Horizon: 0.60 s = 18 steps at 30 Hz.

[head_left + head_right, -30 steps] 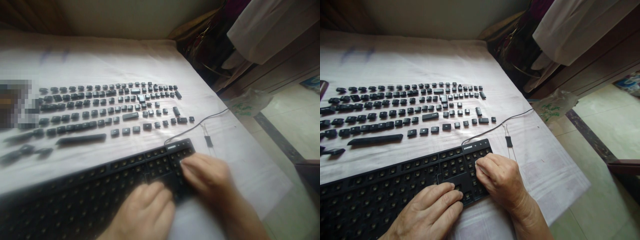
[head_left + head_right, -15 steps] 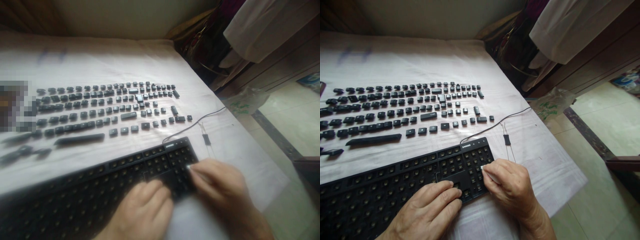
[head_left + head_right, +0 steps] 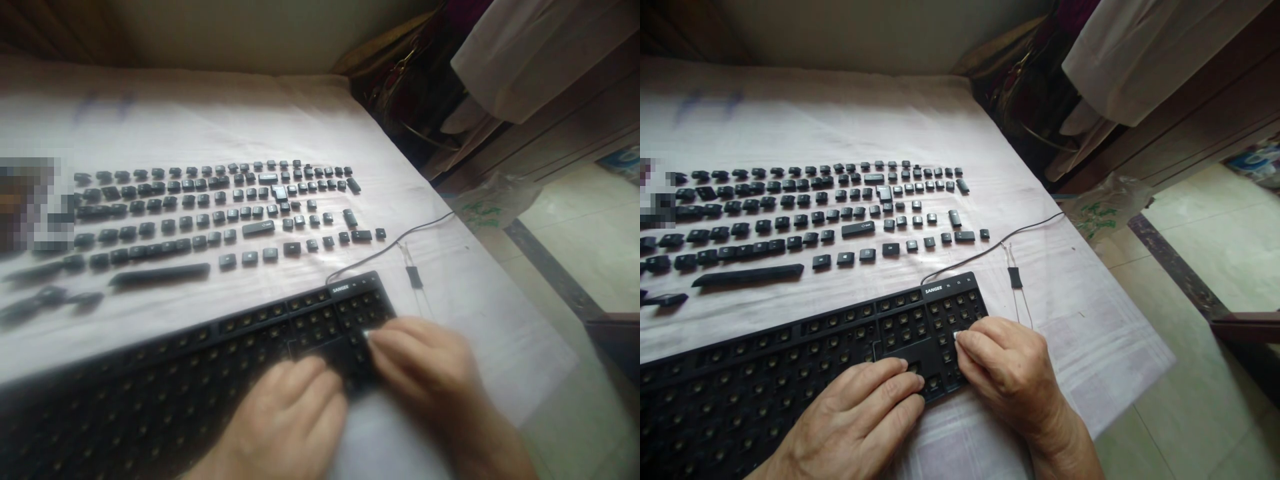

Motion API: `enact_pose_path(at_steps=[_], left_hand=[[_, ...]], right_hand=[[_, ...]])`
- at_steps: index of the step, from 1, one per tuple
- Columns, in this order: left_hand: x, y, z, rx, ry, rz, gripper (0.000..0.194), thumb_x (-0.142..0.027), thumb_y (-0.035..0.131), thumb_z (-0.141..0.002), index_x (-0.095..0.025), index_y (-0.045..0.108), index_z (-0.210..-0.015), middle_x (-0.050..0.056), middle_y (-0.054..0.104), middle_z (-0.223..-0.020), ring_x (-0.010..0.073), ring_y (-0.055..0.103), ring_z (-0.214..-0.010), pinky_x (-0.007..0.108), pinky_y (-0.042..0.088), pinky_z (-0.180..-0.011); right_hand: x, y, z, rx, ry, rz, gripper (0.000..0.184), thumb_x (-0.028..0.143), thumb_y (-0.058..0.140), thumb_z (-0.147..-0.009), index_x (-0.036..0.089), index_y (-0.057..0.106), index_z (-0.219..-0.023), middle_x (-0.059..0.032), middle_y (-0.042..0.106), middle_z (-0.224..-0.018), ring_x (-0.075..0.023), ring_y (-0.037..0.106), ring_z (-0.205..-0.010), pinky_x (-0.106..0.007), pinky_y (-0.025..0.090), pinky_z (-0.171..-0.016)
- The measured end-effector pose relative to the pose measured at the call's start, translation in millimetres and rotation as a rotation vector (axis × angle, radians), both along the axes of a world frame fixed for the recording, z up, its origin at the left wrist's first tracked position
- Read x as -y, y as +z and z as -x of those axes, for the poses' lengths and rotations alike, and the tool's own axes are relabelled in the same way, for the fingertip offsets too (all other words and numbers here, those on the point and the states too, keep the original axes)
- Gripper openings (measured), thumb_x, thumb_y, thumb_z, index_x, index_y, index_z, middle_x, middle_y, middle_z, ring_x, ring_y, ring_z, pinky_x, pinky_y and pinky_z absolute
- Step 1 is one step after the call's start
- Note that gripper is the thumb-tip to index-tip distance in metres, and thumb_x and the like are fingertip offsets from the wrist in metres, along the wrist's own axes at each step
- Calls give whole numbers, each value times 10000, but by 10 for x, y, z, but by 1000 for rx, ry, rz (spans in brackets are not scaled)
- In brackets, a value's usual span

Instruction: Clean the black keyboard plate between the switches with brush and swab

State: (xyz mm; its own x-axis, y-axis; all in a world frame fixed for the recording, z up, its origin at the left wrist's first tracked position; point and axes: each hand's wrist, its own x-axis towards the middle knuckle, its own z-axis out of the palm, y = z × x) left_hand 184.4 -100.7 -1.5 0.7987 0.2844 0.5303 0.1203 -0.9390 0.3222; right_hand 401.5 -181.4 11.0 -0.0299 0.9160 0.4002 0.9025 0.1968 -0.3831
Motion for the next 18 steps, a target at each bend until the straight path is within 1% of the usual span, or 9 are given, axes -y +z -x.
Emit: enact_pose_path(at_steps=[5, 10, 14, 18], left_hand=[[13, 8, 1, -14, 2, -6, 332, -101, 391, -989, -175, 686, -856, 7, 741, -935, 179, 630, -922, 293, 491, -764], [16, 4, -4, -5, -2, -13, 319, -107, 401, -984, -172, 685, -853, 16, 734, -933, 181, 626, -921, 295, 496, -759], [13, 2, -2, -8, 0, -8, 308, -104, 412, -978, -169, 687, -856, 16, 730, -931, 187, 624, -910, 305, 491, -754], [11, -1, 8, 2, 6, -20, 307, -115, 411, -982, -169, 681, -848, 22, 726, -936, 185, 620, -919, 303, 490, -755]], right_hand=[[-22, 15, 5, 17, 13, 50, 122, 111, 578, -903, 195, 660, -869, -26, 673, -715, -126, 606, -600, -242, 486, -564], [-43, -4, 14, 12, -20, 11, 118, 116, 575, -906, 194, 647, -855, -28, 672, -724, -130, 608, -610, -243, 471, -576], [-31, -23, 15, 12, -29, 28, 124, 122, 579, -902, 195, 653, -835, -20, 652, -694, -127, 585, -594, -243, 446, -568], [-23, -11, 16, 1, -9, 45, 151, 120, 568, -899, 199, 661, -810, -16, 646, -677, -123, 580, -584, -239, 440, -559]])
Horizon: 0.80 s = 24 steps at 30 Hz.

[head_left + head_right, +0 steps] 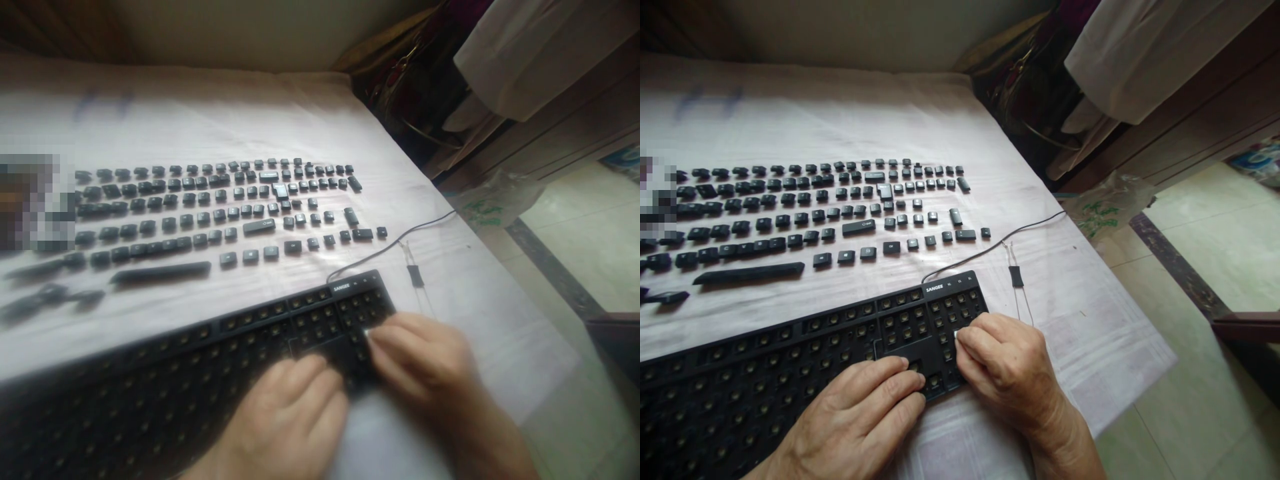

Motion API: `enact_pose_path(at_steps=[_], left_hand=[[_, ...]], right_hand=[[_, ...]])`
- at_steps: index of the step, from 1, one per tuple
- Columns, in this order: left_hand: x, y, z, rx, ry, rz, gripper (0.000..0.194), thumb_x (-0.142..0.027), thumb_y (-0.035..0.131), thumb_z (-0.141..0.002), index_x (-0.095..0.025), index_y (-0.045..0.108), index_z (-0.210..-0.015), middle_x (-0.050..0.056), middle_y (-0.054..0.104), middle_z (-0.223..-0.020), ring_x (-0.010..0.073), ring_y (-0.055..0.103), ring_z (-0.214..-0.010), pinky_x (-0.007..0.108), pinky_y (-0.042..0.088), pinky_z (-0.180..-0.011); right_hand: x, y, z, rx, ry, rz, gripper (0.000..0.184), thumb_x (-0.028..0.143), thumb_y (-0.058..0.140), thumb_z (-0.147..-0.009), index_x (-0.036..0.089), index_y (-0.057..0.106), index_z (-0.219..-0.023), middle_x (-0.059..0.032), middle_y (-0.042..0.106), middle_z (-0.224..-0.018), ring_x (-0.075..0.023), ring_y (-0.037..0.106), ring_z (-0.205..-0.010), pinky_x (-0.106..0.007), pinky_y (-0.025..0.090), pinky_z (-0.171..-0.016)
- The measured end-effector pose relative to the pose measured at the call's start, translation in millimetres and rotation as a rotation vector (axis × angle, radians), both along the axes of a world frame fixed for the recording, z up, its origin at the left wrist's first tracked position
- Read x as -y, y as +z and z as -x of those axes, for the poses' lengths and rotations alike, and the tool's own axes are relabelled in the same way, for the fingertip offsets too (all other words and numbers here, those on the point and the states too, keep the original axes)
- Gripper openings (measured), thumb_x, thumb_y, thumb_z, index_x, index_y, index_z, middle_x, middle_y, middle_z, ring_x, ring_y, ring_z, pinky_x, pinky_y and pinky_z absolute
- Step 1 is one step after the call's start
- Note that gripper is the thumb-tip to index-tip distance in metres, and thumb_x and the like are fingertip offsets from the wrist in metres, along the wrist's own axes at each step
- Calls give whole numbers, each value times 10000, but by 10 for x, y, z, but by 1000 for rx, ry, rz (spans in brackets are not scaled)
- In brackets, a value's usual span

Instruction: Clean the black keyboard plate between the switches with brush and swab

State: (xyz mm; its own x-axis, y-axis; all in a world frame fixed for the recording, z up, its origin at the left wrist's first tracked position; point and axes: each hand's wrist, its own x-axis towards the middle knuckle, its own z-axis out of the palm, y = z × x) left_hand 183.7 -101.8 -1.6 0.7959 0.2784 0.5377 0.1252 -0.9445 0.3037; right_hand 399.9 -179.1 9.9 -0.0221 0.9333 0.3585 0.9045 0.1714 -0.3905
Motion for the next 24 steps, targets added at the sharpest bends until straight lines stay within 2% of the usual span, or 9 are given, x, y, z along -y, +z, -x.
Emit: enact_pose_path(at_steps=[7, 11, 15, 18, 24], left_hand=[[3, 42, -8, -32, 1, 32, 326, -84, 385, -980, -172, 680, -872, 24, 725, -915, 182, 628, -918, 295, 492, -740], [3, 37, 2, -21, -15, 54, 288, -96, 413, -978, -165, 680, -893, 18, 741, -957, 182, 637, -923, 293, 495, -765], [-30, 66, 49, -8, 12, 229, 192, -220, 478, -987, -175, 658, -1036, 15, 739, -1023, 164, 644, -963, 272, 509, -848], [-76, 129, 72, -17, 42, 310, 238, -330, 482, -995, -165, 620, -1096, 39, 730, -997, 153, 653, -929, 254, 520, -835], [-96, 217, 43, 5, 113, 138, 266, -359, 406, -1029, -168, 590, -1004, 26, 706, -874, 151, 642, -775, 276, 479, -704]], right_hand=[[-39, 34, 2, -30, -19, -10, 130, 125, 569, -894, 205, 664, -853, -29, 676, -705, -132, 614, -589, -241, 487, -552], [-1, 116, 19, -183, -33, -23, 133, 89, 604, -869, 208, 661, -885, -15, 695, -711, -135, 646, -608, -241, 522, -581], [78, 203, 125, -384, -143, 20, 111, 115, 634, -868, 224, 652, -873, 6, 708, -744, -135, 678, -649, -226, 534, -611], [103, 258, 276, -459, -140, 88, 100, 137, 627, -869, 234, 644, -854, 34, 703, -723, -119, 678, -625, -201, 516, -588], [78, 345, 559, -517, -114, 156, 128, 125, 592, -857, 232, 623, -796, 65, 675, -648, -96, 650, -557, -180, 485, -560]])
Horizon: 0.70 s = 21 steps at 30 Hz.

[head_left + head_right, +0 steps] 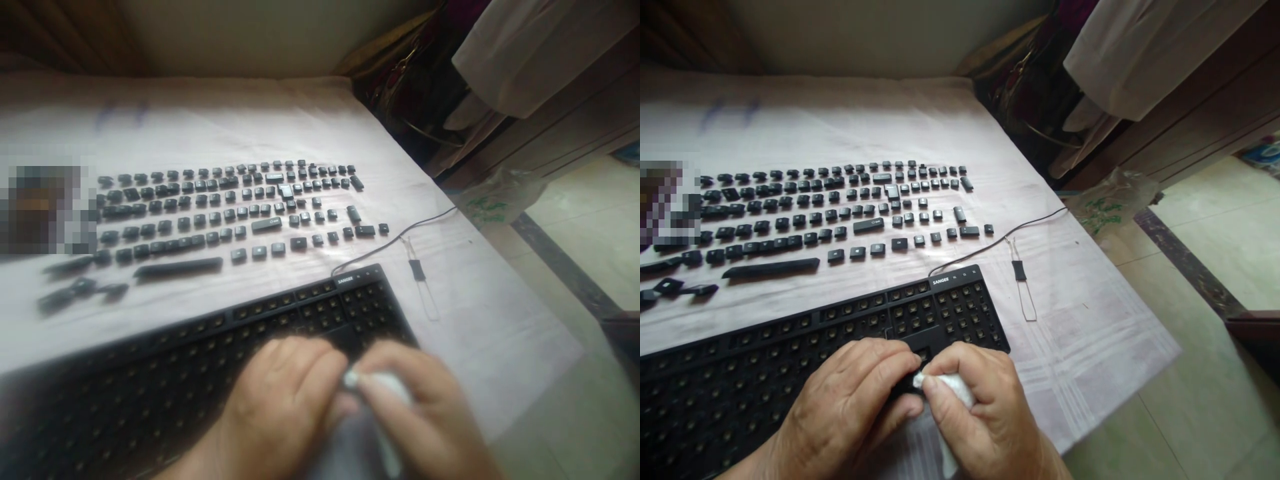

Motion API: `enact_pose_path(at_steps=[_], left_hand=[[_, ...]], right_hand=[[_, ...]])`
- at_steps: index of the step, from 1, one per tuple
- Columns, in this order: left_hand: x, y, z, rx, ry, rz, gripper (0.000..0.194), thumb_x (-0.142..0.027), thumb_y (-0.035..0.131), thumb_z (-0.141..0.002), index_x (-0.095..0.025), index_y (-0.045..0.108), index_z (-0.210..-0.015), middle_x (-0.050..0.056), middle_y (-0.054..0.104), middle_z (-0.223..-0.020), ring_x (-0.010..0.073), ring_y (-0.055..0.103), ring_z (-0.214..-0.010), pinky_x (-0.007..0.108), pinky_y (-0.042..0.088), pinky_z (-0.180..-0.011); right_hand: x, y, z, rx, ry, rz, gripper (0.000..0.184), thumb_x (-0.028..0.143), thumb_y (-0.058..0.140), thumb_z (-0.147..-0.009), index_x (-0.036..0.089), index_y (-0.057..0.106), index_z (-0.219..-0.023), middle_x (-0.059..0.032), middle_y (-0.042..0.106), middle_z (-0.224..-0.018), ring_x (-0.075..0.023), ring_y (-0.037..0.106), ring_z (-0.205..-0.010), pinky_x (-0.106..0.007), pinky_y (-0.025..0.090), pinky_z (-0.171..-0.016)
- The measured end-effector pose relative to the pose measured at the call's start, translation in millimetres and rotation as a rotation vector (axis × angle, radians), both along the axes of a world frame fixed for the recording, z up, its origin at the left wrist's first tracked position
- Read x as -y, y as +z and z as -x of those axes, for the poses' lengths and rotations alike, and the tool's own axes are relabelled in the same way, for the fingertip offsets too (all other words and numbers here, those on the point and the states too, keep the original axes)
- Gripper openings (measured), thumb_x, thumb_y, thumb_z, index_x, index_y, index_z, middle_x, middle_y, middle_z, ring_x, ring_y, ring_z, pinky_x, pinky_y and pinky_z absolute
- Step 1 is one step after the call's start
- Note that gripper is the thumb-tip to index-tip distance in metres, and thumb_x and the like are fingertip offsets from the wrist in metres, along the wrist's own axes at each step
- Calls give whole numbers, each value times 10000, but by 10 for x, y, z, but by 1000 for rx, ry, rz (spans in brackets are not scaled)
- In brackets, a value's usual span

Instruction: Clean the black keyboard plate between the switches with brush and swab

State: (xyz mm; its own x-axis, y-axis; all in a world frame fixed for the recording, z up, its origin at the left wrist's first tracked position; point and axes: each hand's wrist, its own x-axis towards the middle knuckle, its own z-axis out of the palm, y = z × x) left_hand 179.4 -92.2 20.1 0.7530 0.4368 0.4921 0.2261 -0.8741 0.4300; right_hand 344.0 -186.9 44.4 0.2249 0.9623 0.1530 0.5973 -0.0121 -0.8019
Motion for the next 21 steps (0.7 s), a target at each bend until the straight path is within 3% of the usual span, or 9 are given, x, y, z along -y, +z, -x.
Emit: enact_pose_path(at_steps=[6, 11, 17, 21], left_hand=[[34, -32, 23, -28, -50, 1, 192, -207, 447, -1001, -181, 573, -859, -8, 603, -691, 139, 543, -616, 272, 394, -601], [60, -66, 32, -52, -66, 43, 228, -130, 422, -978, -197, 544, -798, -17, 553, -652, 136, 520, -586, 257, 377, -562], [40, -36, 52, -56, -113, 200, 230, -154, 398, -983, -201, 511, -788, -13, 544, -679, 120, 516, -584, 213, 391, -525], [12, 5, 70, -60, -113, 246, 247, -191, 387, -997, -201, 510, -782, -16, 537, -678, 111, 513, -577, 200, 400, -523]], right_hand=[[9, -6, 71, -29, 46, 27, 150, 139, 569, -869, 223, 632, -763, 47, 676, -635, -112, 651, -555, -197, 491, -563], [14, -24, 77, -32, 31, 57, 138, 166, 574, -885, 227, 647, -785, 33, 700, -668, -127, 667, -586, -200, 512, -597], [46, 3, 65, -41, 54, 80, 54, 201, 603, -895, 232, 646, -885, 41, 727, -754, -116, 694, -659, -165, 530, -635], [81, 8, 56, 28, 45, 77, 156, 208, 626, -856, 233, 638, -1009, 7, 757, -876, -146, 723, -741, -189, 563, -682]])
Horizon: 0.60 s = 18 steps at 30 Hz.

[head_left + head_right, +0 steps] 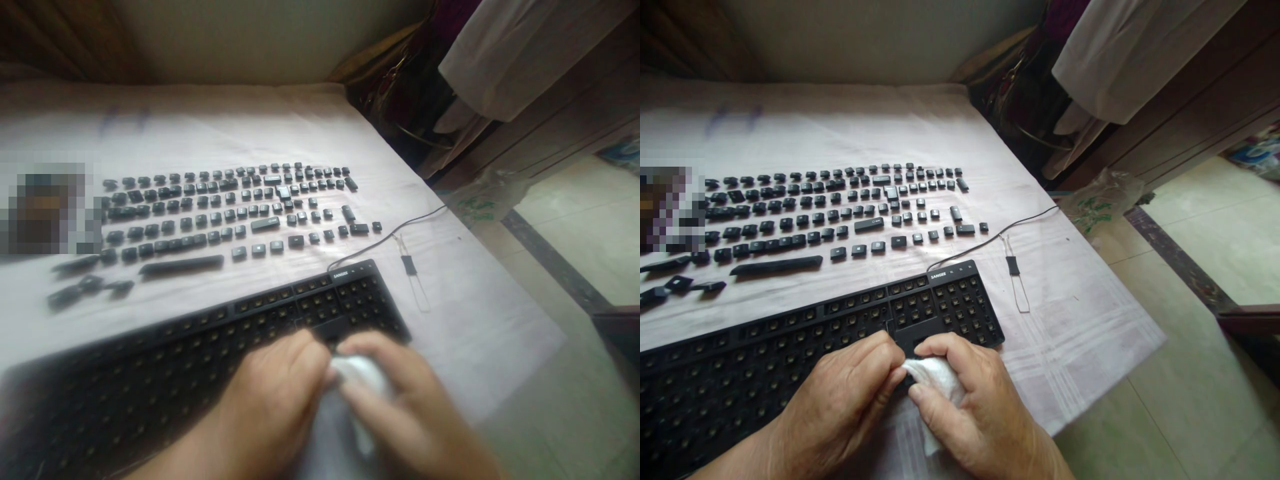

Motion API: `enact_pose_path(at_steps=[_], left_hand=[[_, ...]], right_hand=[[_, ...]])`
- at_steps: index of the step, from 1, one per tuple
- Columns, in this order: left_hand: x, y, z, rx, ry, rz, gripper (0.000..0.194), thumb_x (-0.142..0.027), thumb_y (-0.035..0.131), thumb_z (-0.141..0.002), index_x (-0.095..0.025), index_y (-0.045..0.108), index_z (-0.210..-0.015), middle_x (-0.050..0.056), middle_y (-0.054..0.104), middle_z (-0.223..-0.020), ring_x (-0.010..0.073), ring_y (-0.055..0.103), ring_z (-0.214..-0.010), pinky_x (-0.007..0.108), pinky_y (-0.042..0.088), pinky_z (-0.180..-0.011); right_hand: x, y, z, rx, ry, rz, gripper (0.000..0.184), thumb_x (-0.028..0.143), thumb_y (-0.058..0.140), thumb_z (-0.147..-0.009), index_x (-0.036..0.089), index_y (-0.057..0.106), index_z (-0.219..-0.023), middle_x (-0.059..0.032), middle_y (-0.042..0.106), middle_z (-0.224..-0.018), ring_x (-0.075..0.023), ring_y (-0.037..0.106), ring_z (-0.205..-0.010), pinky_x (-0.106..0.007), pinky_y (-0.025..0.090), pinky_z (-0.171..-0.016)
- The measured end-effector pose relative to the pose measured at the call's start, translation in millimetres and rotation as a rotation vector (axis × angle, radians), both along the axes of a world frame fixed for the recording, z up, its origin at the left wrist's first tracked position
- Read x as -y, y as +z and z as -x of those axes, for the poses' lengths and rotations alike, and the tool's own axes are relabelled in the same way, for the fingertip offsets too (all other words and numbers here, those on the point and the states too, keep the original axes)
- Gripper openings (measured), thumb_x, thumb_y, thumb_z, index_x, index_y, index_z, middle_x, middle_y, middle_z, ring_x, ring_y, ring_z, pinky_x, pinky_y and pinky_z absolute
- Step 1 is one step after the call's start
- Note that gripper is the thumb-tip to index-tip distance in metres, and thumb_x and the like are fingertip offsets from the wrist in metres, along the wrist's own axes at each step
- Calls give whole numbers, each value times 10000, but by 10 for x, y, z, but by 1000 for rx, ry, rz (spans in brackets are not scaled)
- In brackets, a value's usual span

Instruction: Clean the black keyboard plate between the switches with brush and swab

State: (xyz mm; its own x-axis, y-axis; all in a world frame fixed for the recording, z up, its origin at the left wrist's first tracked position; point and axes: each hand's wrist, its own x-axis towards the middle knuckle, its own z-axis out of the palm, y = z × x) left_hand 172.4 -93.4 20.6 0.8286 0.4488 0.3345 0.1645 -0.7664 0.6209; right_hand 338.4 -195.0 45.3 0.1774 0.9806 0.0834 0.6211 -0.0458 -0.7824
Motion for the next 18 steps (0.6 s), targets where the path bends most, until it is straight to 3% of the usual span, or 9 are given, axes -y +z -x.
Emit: enact_pose_path(at_steps=[5, 9, 13, 16, 18], left_hand=[[-16, 24, 9, 23, -20, 11, 284, -219, 363, -1009, -197, 519, -773, -13, 548, -671, 107, 524, -572, 198, 406, -522], [-68, 65, 31, 26, 37, 1, 286, -263, 362, -1018, -198, 540, -805, -18, 558, -679, 105, 535, -566, 198, 411, -517], [-139, 138, 63, -23, 63, 26, 288, -289, 389, -1009, -209, 563, -793, -22, 590, -692, 105, 573, -589, 193, 430, -520], [-166, 195, 92, -42, 71, 62, 219, -294, 429, -993, -221, 616, -904, -16, 670, -804, 114, 646, -693, 199, 505, -616], [-152, 230, 113, 11, 111, 42, 211, -340, 473, -979, -227, 624, -1072, 19, 714, -990, 138, 686, -820, 221, 549, -693]], right_hand=[[17, 24, -1, -16, 5, 17, 93, 204, 634, -848, 236, 657, -932, 25, 752, -813, -130, 718, -709, -179, 564, -667], [72, 51, -74, -26, -53, 47, 308, 261, 722, -776, 234, 681, -1081, -18, 775, -1003, -187, 745, -854, -229, 599, -748], [167, 95, -172, -99, -173, 59, 146, 275, 674, -838, 227, 714, -971, 2, 779, -865, -168, 739, -707, -199, 593, -608], [227, 145, -209, -111, -248, -3, 121, 274, 647, -870, 227, 723, -951, 3, 784, -854, -159, 737, -674, -183, 583, -565], [242, 188, -203, -72, -241, -48, 137, 253, 662, -857, 230, 729, -975, -6, 789, -898, -168, 749, -728, -189, 597, -612]])
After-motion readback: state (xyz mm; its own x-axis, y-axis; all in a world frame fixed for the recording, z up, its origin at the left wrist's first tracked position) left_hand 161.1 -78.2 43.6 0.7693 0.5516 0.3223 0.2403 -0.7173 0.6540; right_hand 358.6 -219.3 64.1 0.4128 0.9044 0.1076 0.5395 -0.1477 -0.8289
